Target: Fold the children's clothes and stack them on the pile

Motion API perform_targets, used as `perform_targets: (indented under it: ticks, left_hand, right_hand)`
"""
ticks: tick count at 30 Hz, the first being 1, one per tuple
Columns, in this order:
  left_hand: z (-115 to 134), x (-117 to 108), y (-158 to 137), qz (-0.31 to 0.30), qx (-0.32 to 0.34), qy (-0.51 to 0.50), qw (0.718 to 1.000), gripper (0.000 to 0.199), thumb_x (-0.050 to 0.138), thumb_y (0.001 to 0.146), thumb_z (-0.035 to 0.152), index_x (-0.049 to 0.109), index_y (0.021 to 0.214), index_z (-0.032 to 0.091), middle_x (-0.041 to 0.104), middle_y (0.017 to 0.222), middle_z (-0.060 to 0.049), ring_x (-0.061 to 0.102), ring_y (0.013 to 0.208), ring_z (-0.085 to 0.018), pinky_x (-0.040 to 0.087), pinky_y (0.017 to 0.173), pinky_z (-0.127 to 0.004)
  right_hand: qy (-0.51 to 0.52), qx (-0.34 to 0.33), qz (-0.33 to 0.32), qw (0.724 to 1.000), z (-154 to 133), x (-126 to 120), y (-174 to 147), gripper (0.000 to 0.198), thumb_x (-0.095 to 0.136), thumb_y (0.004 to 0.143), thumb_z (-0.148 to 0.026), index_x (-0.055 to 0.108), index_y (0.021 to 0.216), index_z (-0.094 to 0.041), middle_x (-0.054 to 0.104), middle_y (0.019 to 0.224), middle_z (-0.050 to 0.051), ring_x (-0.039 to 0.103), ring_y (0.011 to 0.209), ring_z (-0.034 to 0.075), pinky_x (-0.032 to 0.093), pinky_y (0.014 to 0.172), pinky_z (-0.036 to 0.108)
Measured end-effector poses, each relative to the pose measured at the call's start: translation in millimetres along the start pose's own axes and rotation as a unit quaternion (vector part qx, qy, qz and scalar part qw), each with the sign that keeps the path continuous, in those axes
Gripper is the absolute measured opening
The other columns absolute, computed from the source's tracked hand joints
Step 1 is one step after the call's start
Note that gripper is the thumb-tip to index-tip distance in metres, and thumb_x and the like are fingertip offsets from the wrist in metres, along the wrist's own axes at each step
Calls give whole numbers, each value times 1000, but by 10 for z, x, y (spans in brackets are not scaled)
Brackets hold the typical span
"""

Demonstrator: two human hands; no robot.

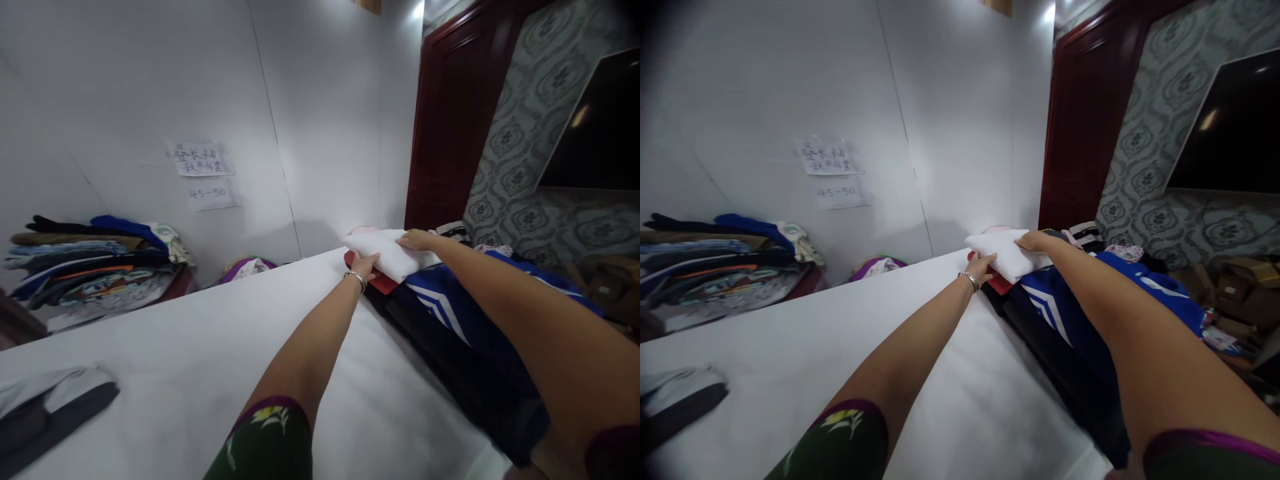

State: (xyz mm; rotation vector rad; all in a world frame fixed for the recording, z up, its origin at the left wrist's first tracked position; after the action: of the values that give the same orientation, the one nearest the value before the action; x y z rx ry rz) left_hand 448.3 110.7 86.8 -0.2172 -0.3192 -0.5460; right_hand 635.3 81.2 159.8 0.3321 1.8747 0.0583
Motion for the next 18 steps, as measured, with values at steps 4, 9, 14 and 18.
perform_targets:
  ticks: [4,9,14,18]
  left_hand:
    - [-62,-117,-122,-11,-31,42,999,68,73,74,28,37,132,28,54,126,-11,61,101,-23,56,76,-36]
    - [-167,-531,-553,1,-65,78,995,69,78,67,29,46,127,20,59,118,-14,66,86,-23,55,74,-38]
    - [-358,-1127,-1261,5,-93,121,988,44,76,68,31,60,105,16,61,118,-15,67,80,-21,55,68,-33]
    - [-533,-1503,-1929,-12,-126,131,983,35,76,67,34,63,93,15,66,109,-14,67,78,-20,54,68,-31]
  right_hand:
    - [-1,7,-11,1000,-259,175,23,70,51,78,-68,52,131,-22,49,139,11,40,131,33,29,109,42]
    - [-30,7,-54,998,-520,497,-110,83,59,72,-65,41,139,-22,40,146,11,34,134,34,26,110,44]
    - [-70,38,-71,994,-702,458,-287,75,52,80,-58,36,141,-17,33,147,19,34,132,40,26,105,58]
    - [-158,27,-19,987,-894,485,-466,55,39,87,-47,41,135,-19,34,146,19,31,132,39,27,98,66]
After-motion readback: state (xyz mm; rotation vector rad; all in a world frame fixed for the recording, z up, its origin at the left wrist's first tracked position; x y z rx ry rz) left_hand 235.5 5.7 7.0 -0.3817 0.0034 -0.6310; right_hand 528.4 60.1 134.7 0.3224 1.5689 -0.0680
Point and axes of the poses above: each hand's wrist, its own y-axis towards the middle knuckle, its own x-axis out of the palm, z = x × y, the point moved 4 cm from there along y, towards the middle knuckle
